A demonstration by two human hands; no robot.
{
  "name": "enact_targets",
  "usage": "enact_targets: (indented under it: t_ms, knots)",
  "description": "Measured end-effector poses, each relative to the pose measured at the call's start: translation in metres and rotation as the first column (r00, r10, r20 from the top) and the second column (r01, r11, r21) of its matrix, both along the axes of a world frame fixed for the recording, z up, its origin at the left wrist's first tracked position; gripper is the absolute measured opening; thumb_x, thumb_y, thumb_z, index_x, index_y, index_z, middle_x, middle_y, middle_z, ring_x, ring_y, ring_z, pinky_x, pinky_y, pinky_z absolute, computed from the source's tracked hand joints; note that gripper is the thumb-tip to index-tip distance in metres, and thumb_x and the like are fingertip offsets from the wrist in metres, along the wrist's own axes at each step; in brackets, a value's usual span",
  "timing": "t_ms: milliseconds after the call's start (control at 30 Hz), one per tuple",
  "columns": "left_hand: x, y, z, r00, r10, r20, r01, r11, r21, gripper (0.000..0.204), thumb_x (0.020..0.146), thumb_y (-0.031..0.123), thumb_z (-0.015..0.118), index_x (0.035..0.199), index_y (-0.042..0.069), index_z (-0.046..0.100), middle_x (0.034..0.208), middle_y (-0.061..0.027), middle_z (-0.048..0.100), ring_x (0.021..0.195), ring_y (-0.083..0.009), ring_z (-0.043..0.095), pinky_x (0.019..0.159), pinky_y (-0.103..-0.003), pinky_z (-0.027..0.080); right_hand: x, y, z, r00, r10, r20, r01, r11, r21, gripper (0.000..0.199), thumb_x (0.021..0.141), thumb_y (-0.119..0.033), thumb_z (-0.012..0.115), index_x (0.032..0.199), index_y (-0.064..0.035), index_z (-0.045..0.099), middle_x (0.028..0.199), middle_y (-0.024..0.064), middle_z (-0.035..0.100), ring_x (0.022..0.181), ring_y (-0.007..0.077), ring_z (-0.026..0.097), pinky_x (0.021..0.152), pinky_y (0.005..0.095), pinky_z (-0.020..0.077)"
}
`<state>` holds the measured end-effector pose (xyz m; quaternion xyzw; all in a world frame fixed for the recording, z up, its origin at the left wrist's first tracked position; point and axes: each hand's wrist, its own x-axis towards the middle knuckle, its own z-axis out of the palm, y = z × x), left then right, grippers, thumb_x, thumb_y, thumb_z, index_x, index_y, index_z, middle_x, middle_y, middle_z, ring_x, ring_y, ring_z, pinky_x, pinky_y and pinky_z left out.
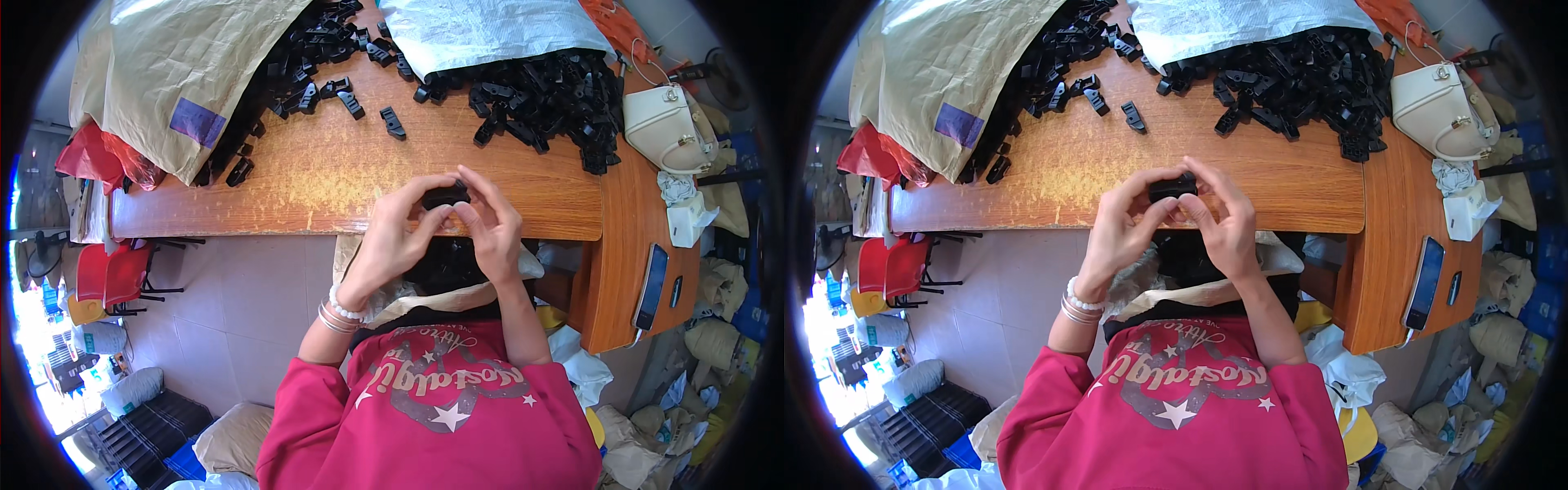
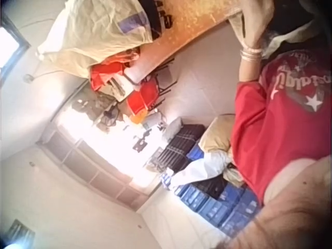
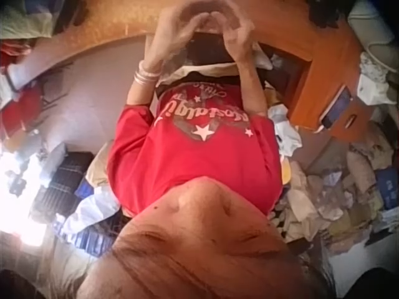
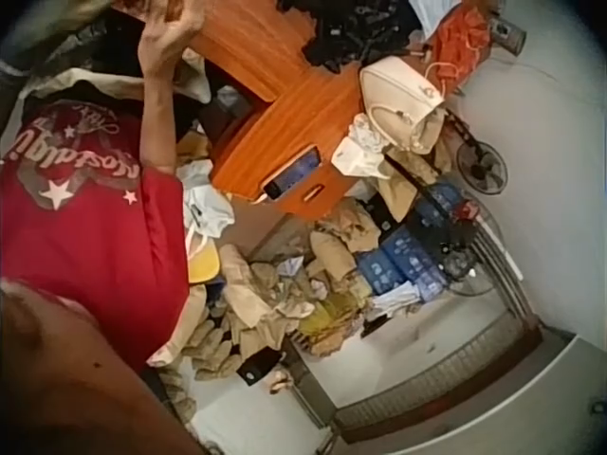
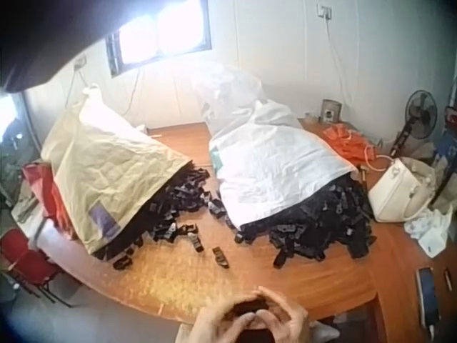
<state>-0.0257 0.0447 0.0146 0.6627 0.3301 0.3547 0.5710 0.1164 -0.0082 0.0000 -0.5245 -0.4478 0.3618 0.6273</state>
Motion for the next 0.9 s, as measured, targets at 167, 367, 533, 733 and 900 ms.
enact_targets:
  t_ms: [167, 367, 533, 733, 900]
  knots:
    - [0.006, -0.007, 0.004, 0.982, 0.126, -0.142, -0.087, 0.964, 0.253, 0.036, 0.083, 0.006, 0.067, 0.116, 0.002, 0.054, 0.087, -0.0130, 0.066, 0.071, -0.0147, 0.063, 0.060, -0.029, 0.050, 0.009, 0.001, -0.005, 0.992, 0.008, 0.125, -0.014, 0.999, 0.047, 0.022, 0.087, -0.003, 0.063, 0.109, 0.0020, 0.063, 0.104, 0.0091, 0.063, 0.095, 0.0167, 0.059, 0.085, 0.0268, 0.0462]
    - [0.000, 0.054, -0.023, 0.846, 0.449, -0.287, -0.384, 0.887, 0.258, 0.032, 0.081, 0.030, 0.074, 0.085, -0.001, 0.064, 0.074, -0.0120, 0.066, 0.065, -0.0187, 0.062, 0.060, -0.031, 0.049, 0.053, 0.014, -0.002, 0.890, 0.300, 0.343, -0.305, 0.951, -0.039, 0.012, 0.088, -0.005, 0.061, 0.096, -0.0001, 0.068, 0.089, 0.0089, 0.065, 0.083, 0.0168, 0.061, 0.072, 0.0283, 0.0488]
    - [0.009, 0.091, -0.026, 0.641, 0.621, -0.451, -0.392, 0.770, 0.503, 0.038, 0.081, 0.035, 0.072, 0.092, 0.000, 0.061, 0.079, -0.0132, 0.065, 0.068, -0.0277, 0.063, 0.062, -0.037, 0.048, 0.064, 0.055, -0.011, 0.626, -0.212, 0.750, 0.194, 0.974, 0.113, 0.030, 0.083, 0.006, 0.055, 0.109, -0.0034, 0.066, 0.083, 0.0122, 0.056, 0.077, 0.0259, 0.058, 0.068, 0.0352, 0.0481]
    - [0.011, 0.078, -0.027, 0.835, 0.432, -0.342, -0.211, 0.824, 0.525, 0.015, 0.082, 0.008, 0.058, 0.096, 0.002, 0.060, 0.089, -0.0161, 0.066, 0.079, -0.0342, 0.064, 0.070, -0.040, 0.049, 0.065, 0.066, -0.019, 0.380, -0.212, 0.900, 0.174, 0.972, 0.156, 0.032, 0.079, 0.005, 0.062, 0.109, -0.0040, 0.067, 0.082, 0.0123, 0.052, 0.079, 0.0269, 0.056, 0.071, 0.0378, 0.0477]
    - [0.000, 0.056, -0.011, 0.997, -0.059, 0.054, 0.076, 0.897, -0.436, 0.022, 0.091, 0.002, 0.054, 0.110, -0.007, 0.061, 0.089, -0.0137, 0.067, 0.064, -0.0176, 0.068, 0.051, -0.024, 0.054, 0.040, 0.035, 0.010, 0.844, -0.014, 0.535, 0.018, 1.000, -0.002, 0.024, 0.081, 0.000, 0.066, 0.105, 0.0028, 0.064, 0.094, 0.0147, 0.062, 0.076, 0.0237, 0.062, 0.065, 0.0308, 0.0517]
